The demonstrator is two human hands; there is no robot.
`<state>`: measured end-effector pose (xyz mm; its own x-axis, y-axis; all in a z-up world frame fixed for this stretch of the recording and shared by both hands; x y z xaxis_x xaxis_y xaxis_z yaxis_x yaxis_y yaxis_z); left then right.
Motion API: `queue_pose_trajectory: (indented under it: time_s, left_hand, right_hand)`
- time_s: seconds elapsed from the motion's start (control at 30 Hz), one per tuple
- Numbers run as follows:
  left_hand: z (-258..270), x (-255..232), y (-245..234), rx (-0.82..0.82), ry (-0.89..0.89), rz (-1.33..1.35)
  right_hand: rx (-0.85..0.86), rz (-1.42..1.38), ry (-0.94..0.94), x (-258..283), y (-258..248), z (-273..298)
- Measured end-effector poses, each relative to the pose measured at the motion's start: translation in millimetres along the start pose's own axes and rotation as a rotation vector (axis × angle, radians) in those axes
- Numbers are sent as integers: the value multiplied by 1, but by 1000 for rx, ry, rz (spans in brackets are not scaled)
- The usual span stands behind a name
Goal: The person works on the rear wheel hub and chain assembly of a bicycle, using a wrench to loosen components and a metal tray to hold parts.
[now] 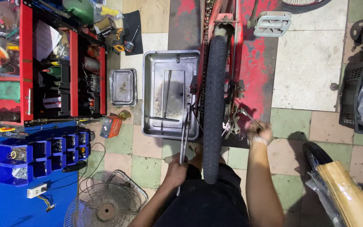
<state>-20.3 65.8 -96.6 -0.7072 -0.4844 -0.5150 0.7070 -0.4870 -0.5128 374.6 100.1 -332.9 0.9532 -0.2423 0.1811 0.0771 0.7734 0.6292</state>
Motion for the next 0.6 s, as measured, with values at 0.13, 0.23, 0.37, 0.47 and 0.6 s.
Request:
queue_pose_trajectory:
  time_s: [0.13, 0.23, 0.37, 0.47, 0.6]
  left_hand:
    - [-1, -5, -2, -20, 45, 45]
    - [5, -2, 1, -12, 16, 84]
    - [6, -9, 1, -18, -9, 125]
    - [7, -11, 1, 4, -27, 105]
    - [3, -11, 2, 8, -28, 77]
  right_hand:
    - [173, 824, -31, -21, 119, -95]
    - [164, 839, 18, -7, 215, -78]
    - [329, 1424, -599, 23, 304, 66]
    - [183, 1519, -809, 31, 247, 186]
    - [167, 287, -364, 23, 114, 193]
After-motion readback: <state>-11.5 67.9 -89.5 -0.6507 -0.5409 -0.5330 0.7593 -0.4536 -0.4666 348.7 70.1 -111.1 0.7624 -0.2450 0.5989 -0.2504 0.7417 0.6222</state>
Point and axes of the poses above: each hand's wrist, its own z-axis away from the middle knuckle, its own y-axis out of the palm, x = y × z, the point moved 10 cm from there along -z, towards the middle knuckle, and after that the axes turned 4 degrees about -z, right-handed, at the moved point
